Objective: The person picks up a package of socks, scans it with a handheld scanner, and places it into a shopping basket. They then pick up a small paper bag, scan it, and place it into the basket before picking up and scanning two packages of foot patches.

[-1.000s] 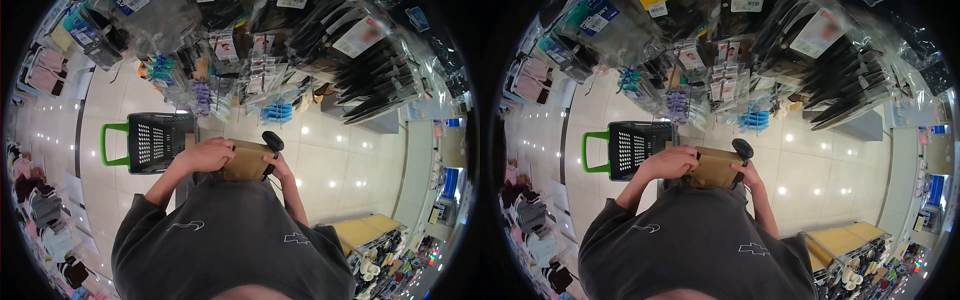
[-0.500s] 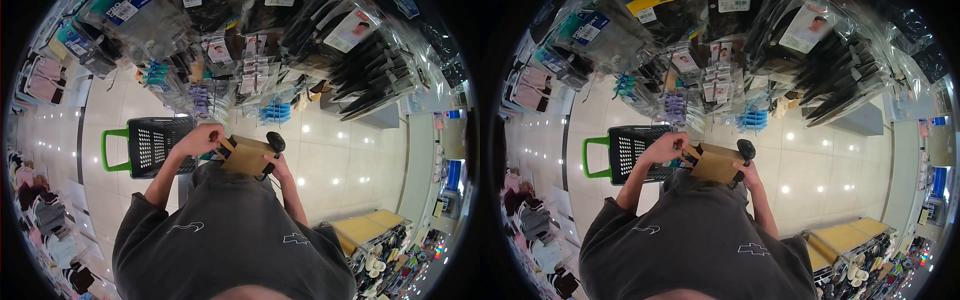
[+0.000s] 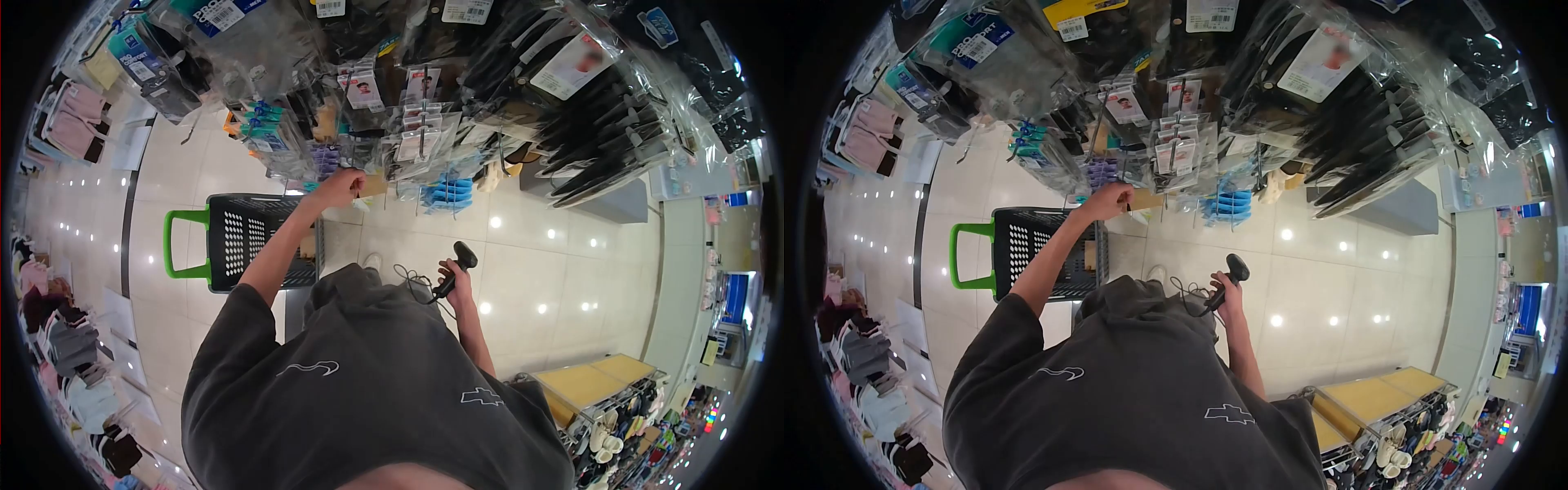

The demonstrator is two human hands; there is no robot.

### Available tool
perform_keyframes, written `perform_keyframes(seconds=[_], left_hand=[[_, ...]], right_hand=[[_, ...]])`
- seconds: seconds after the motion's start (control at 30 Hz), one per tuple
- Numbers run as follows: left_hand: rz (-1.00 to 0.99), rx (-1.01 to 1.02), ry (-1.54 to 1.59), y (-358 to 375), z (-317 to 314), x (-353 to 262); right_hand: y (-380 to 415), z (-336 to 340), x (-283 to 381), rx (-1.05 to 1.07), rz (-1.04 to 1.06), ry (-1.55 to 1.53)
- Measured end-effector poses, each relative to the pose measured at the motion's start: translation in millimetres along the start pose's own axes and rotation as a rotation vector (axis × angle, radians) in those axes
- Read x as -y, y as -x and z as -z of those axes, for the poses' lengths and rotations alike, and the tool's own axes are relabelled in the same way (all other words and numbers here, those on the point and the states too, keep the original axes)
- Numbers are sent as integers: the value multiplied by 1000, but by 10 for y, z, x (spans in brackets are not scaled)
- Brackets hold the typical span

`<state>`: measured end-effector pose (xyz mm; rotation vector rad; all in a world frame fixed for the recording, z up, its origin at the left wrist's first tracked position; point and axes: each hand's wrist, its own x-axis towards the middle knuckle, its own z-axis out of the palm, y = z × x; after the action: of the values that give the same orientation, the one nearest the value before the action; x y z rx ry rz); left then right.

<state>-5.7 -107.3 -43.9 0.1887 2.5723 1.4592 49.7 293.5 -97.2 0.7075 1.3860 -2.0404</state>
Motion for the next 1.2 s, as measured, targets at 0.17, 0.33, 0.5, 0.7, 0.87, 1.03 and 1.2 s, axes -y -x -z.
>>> perform_keyframes(seconds=[0.17, 0.33, 0.5, 0.7, 0.87, 1.03, 1.2], left_hand=[[39, 12, -56, -77, 61, 96], [45, -48, -197, -197, 153, 24], [-2, -186, -338, -330, 47, 31], [-162, -349, -426, -344, -57, 209], [-136, -462, -513, -52, -233, -14], [9, -332, -439, 147, -620, 167], [120, -327, -348, 0, -671, 188]], right_hand=[[54, 92, -61, -28, 0, -67], [65, 143, -125, -57, -13, -129], [-48, 171, -148, -36, -75, -127], [-42, 103, -132, 3, -90, -102], [11, 153, -145, -50, -78, -134], [146, 263, -100, -60, -35, -144], [356, 370, -62, -55, 15, -61]])
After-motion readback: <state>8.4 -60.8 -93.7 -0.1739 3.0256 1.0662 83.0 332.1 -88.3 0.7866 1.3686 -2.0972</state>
